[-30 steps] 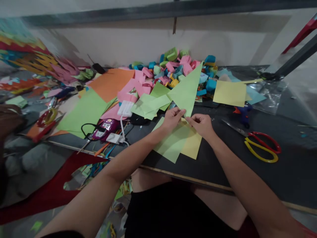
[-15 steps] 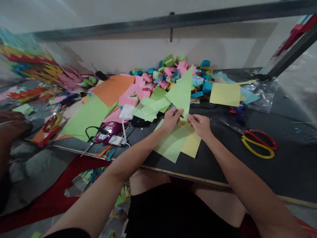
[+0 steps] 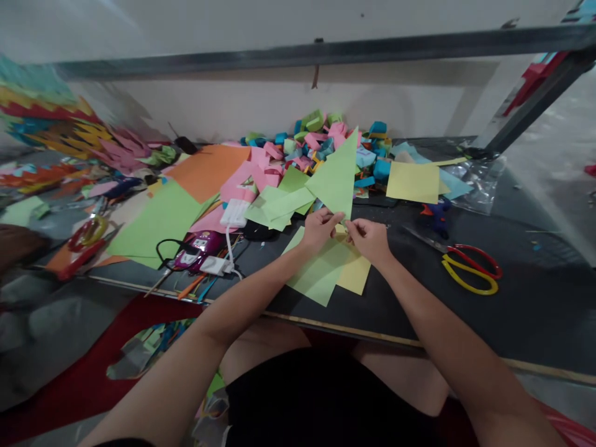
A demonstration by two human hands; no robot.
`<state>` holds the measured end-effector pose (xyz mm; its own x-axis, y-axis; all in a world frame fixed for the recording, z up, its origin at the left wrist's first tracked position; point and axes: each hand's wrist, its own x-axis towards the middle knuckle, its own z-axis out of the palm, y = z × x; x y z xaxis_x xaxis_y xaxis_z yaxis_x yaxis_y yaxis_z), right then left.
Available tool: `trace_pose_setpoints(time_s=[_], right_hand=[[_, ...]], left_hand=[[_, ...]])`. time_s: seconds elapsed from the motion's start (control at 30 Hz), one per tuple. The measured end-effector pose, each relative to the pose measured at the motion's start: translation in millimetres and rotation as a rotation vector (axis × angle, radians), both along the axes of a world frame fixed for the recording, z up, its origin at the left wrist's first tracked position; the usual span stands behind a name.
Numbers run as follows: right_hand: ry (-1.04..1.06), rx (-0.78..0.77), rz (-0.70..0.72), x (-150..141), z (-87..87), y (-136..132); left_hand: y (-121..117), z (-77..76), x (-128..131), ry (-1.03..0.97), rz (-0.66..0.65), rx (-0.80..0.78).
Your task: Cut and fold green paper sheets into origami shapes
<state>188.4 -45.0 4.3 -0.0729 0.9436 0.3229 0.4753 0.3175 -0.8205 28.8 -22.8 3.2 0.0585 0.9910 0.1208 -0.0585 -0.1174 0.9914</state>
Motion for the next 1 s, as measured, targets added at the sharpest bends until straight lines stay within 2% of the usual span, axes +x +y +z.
trace_pose_setpoints(time_s=[0.17, 0.27, 0.37, 0.53, 0.7, 1.0], right_hand=[[0.083, -0.078, 0.025, 0, 1.6, 6], [0.031, -0.116, 0.039, 0, 2.2, 8], [0.067, -0.175, 0.075, -1, 1.5, 8], [0.050, -0.237, 0.087, 1, -0.3, 12], [-0.059, -0.197, 0.096, 3, 1.4, 15], [0.054, -0.192, 0.100, -2, 2.4, 10]], left_hand=[[2, -7.0, -3, 0.065, 0.012, 0.047], [1, -8.1, -3, 0.138, 0.109, 0.103], [-1, -5.1, -2, 0.172, 0.176, 0.115], [-3, -1.6, -1, 0.198, 0.178, 0.119], [0, -5.8, -2, 0.176, 0.181, 0.113], [5, -10.4, -4, 0.138, 0.142, 0.087]])
